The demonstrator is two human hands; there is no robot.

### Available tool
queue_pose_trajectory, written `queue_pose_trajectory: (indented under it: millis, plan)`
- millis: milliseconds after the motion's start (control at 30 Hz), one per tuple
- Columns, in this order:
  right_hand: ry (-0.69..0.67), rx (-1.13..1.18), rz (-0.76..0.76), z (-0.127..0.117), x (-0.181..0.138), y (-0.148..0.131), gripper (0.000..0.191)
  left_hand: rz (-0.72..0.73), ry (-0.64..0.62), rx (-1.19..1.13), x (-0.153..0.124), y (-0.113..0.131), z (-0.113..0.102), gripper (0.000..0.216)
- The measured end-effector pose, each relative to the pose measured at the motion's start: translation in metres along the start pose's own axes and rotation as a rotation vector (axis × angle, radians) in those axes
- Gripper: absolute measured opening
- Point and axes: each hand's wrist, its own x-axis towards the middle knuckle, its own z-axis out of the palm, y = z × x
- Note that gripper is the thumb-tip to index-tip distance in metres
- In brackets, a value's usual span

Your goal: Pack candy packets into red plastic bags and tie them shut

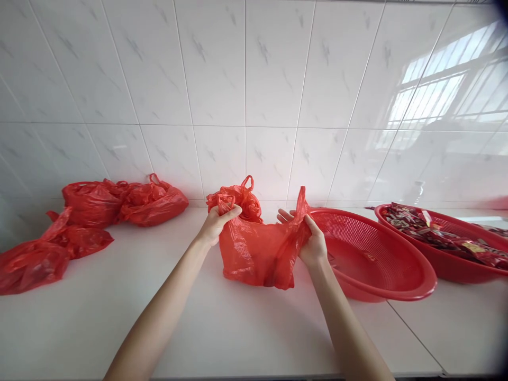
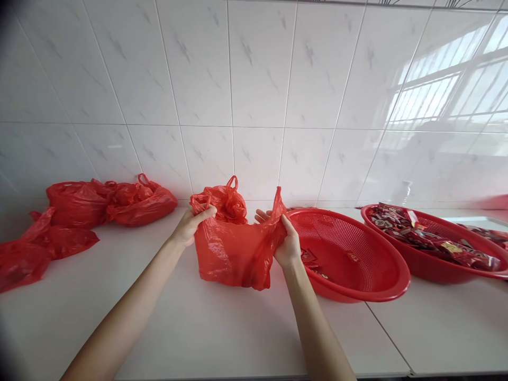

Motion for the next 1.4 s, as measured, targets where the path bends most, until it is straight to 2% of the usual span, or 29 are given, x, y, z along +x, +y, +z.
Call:
queue_pose_trajectory:
  millis: [200,267,400,433,500,600,700,833,967,1133,1400]
  plan:
    - [0.029,0.024,-0.065,0.003,0.001,0.008,0.039,0.095,0.085,0.023,-0.004,0.023,0.02,0.031]
    - [-0.012,-0.046,-0.092,0.001,0.0,0.011,0.04,0.097,0.109,0.035,-0.004,0.024,0.025,0.031]
    - [-0.124,-0.151,-0.103,-0.005,-0.004,0.014,0.059,0.111,0.16,0.049,-0.001,0.021,0.026,0.038]
    - [-0.142,-0.178,-0.1,-0.007,-0.006,0.014,0.059,0.114,0.165,0.05,-0.001,0.021,0.025,0.04]
    - [-0.116,-0.262,-0.107,-0.007,-0.007,0.013,0.045,0.113,0.165,0.056,0.0,0.021,0.024,0.043]
    - [-0.022,-0.327,-0.153,0.001,-0.007,0.011,0.027,0.136,0.133,0.13,-0.001,0.023,0.025,0.039]
    - [-0.036,-0.307,-0.207,0.017,-0.005,0.004,0.029,0.18,0.06,0.207,-0.003,0.027,0.03,0.041]
    - [-0.1,-0.42,-0.263,0.045,-0.002,-0.011,0.031,0.179,-0.036,0.262,-0.003,0.035,0.037,0.044]
    - [-0.147,-0.507,-0.242,0.064,-0.001,-0.023,0.033,0.229,-0.074,0.317,0.002,0.045,0.043,0.04]
    - [-0.191,-0.583,-0.21,0.071,-0.003,-0.028,0.033,0.29,-0.131,0.379,0.004,0.054,0.05,0.04]
    - [-0.243,-0.659,-0.231,0.071,-0.007,-0.03,0.034,0.302,-0.238,0.395,0.004,0.065,0.06,0.041]
